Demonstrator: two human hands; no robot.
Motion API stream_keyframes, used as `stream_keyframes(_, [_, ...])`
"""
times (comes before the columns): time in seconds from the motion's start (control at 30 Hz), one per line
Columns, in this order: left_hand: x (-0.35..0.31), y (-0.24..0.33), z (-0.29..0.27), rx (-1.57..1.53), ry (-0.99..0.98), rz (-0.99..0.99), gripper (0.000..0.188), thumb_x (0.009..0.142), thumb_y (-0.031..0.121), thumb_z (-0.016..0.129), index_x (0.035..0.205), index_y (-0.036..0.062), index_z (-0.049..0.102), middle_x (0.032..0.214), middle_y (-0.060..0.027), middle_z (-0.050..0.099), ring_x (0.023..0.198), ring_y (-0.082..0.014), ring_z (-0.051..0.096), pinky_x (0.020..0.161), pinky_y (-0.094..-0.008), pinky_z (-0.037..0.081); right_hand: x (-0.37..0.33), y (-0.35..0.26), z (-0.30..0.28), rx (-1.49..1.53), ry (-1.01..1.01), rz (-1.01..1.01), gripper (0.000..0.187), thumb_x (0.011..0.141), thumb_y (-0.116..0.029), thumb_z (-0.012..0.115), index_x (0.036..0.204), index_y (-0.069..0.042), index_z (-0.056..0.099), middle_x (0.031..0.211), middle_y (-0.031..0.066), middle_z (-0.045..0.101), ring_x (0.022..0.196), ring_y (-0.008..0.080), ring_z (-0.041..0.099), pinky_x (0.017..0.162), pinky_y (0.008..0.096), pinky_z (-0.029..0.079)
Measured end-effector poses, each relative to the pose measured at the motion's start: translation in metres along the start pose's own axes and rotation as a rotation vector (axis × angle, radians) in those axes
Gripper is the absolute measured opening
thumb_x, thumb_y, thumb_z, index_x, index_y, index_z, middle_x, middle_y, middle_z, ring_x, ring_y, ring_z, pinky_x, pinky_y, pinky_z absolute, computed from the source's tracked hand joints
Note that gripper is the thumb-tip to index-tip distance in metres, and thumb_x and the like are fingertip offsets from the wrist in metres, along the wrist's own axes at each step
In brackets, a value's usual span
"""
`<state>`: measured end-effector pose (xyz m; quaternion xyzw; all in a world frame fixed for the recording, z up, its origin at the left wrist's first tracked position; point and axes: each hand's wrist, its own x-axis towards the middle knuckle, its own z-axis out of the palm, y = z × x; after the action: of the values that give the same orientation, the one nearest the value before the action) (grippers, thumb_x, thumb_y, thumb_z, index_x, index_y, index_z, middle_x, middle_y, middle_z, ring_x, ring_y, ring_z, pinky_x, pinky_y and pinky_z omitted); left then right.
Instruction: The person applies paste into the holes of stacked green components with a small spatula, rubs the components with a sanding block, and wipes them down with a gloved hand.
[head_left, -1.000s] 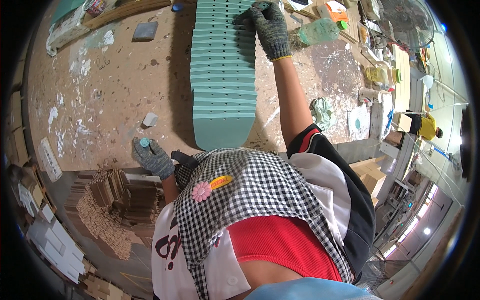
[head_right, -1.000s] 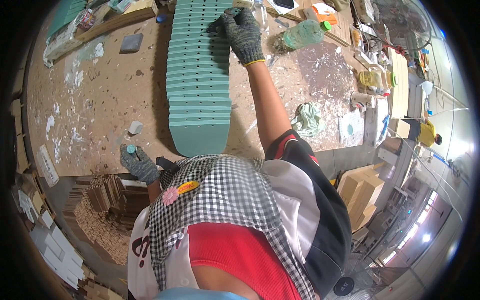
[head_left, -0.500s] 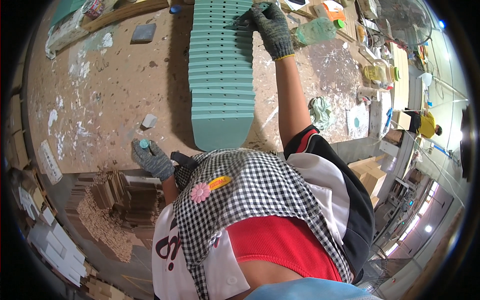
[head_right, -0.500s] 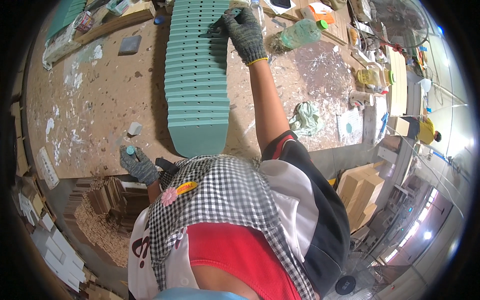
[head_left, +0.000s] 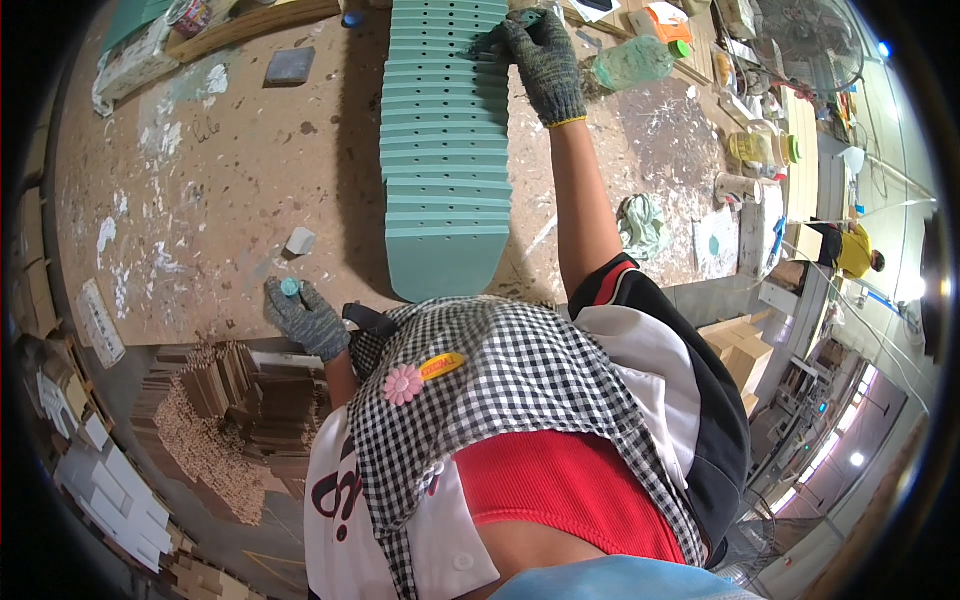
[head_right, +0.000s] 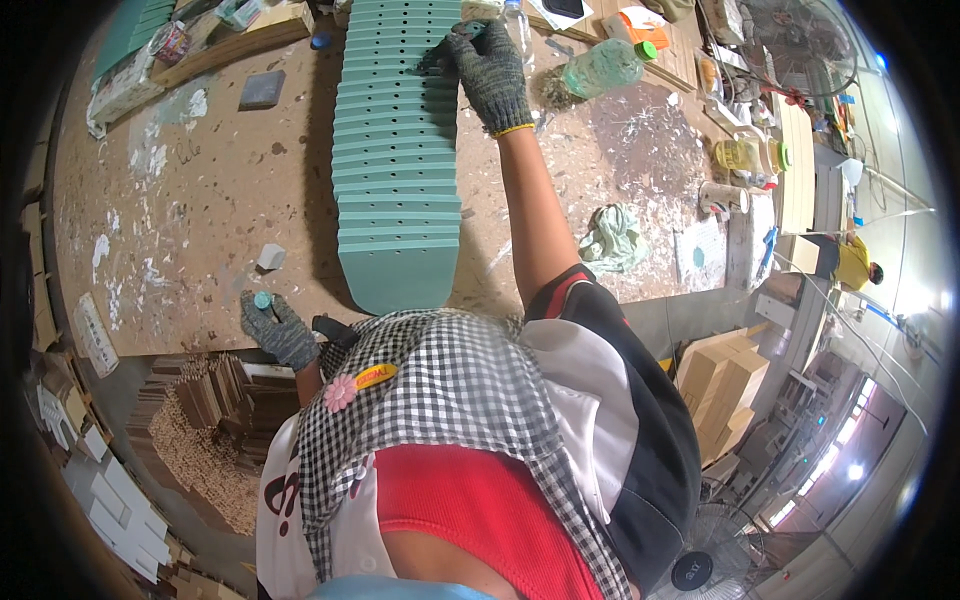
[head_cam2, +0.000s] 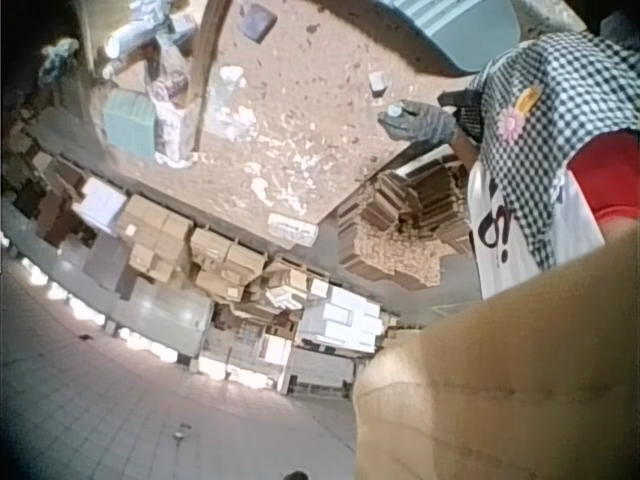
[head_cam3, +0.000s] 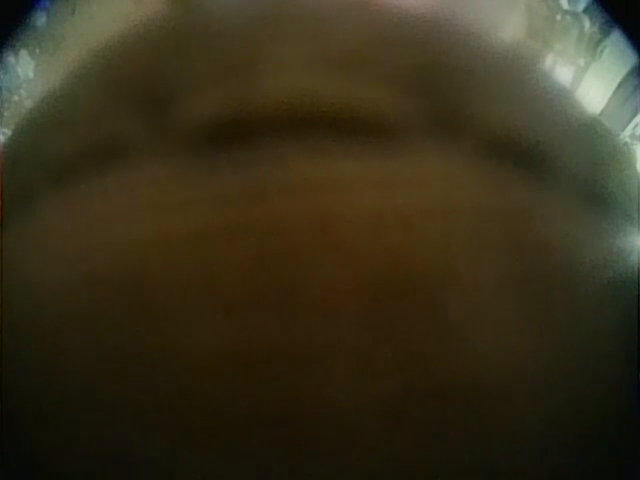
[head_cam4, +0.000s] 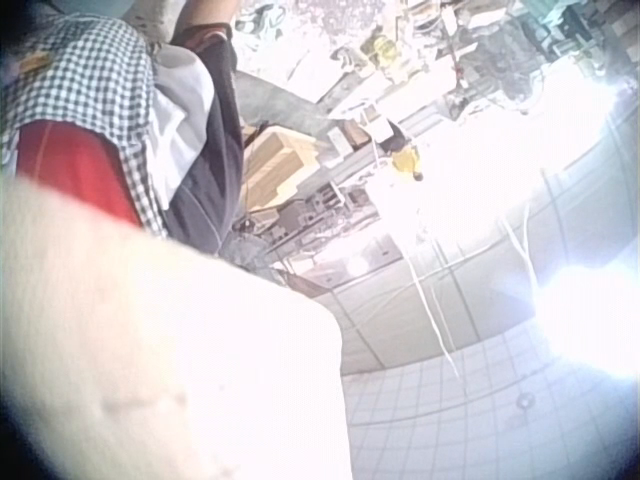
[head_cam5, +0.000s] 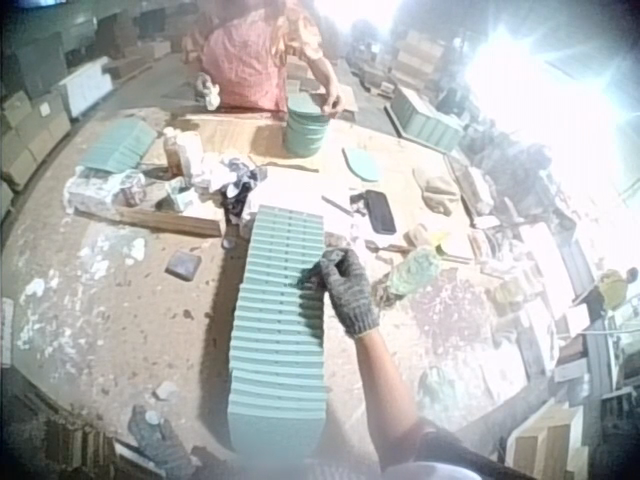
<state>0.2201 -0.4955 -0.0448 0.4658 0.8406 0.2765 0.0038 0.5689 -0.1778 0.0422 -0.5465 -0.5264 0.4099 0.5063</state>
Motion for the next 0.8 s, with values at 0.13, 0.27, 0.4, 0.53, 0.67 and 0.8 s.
stream_keyframes(0.13, [0.002, 0.002, 0.002, -0.016, -0.005, 0.005, 0.054, 0.095, 0.025, 0.063, 0.137, -0.0053, 0.050, 0.133, -0.0289, 0.053, 0.122, -0.0434, 0.052, 0.105, -0.0500, 0.043, 0.001, 0.007, -0.003, 0.062, 0.042, -0.033, 0.015, 0.098, -0.015, 0.065, 0.105, -0.002, 0.059, 0.087, 0.0084, 0.070, 0.073, 0.0142, 0.068, 0.066, 0.0284, 0.055])
stream_keyframes(0.27, [-0.005, -0.009, 0.005, 0.024, 0.036, 0.048, 0.053, 0.096, 0.026, 0.063, 0.137, -0.0064, 0.051, 0.134, -0.0291, 0.054, 0.123, -0.0439, 0.052, 0.105, -0.0506, 0.043, 0.011, 0.001, -0.013, 0.426, 0.336, 0.009, 0.011, 0.098, -0.009, 0.061, 0.101, -0.001, 0.054, 0.087, 0.0118, 0.068, 0.064, 0.0154, 0.064, 0.056, 0.0282, 0.056])
stream_keyframes(0.4, [-0.003, -0.010, 0.006, 0.013, 0.050, 0.055, 0.054, 0.098, 0.032, 0.060, 0.135, -0.0068, 0.052, 0.133, -0.0287, 0.056, 0.122, -0.0449, 0.053, 0.105, -0.0513, 0.043, 0.029, 0.008, -0.045, 0.412, 0.423, 0.061, 0.016, 0.097, -0.011, 0.063, 0.103, 0.001, 0.054, 0.081, 0.0109, 0.066, 0.062, 0.0155, 0.064, 0.055, 0.0276, 0.056])
stream_keyframes(0.53, [-0.003, -0.013, 0.007, 0.064, 0.007, 0.050, 0.054, 0.095, 0.024, 0.063, 0.140, -0.0043, 0.049, 0.137, -0.0250, 0.053, 0.126, -0.0412, 0.050, 0.108, -0.0497, 0.040, 0.037, 0.030, -0.051, 0.297, 0.347, 0.017, 0.028, 0.095, -0.013, 0.066, 0.114, 0.000, 0.050, 0.088, 0.0133, 0.068, 0.066, 0.0160, 0.068, 0.058, 0.0280, 0.059])
stream_keyframes(0.67, [-0.003, -0.010, 0.008, 0.069, 0.058, 0.056, 0.058, 0.100, 0.041, 0.055, 0.134, -0.0064, 0.054, 0.132, -0.0274, 0.057, 0.121, -0.0449, 0.053, 0.104, -0.0521, 0.043, 0.028, 0.020, -0.038, 0.249, 0.285, 0.115, 0.025, 0.096, -0.012, 0.066, 0.110, 0.000, 0.049, 0.087, 0.0138, 0.069, 0.067, 0.0171, 0.069, 0.057, 0.0289, 0.059])
stream_keyframes(0.8, [-0.004, -0.011, 0.007, 0.069, 0.065, 0.055, 0.056, 0.100, 0.039, 0.056, 0.134, -0.0062, 0.054, 0.132, -0.0269, 0.058, 0.121, -0.0444, 0.053, 0.104, -0.0518, 0.044, 0.031, 0.034, -0.035, 0.249, 0.263, 0.039, 0.024, 0.096, -0.012, 0.065, 0.108, 0.001, 0.049, 0.086, 0.0140, 0.069, 0.067, 0.0173, 0.069, 0.058, 0.0293, 0.060])
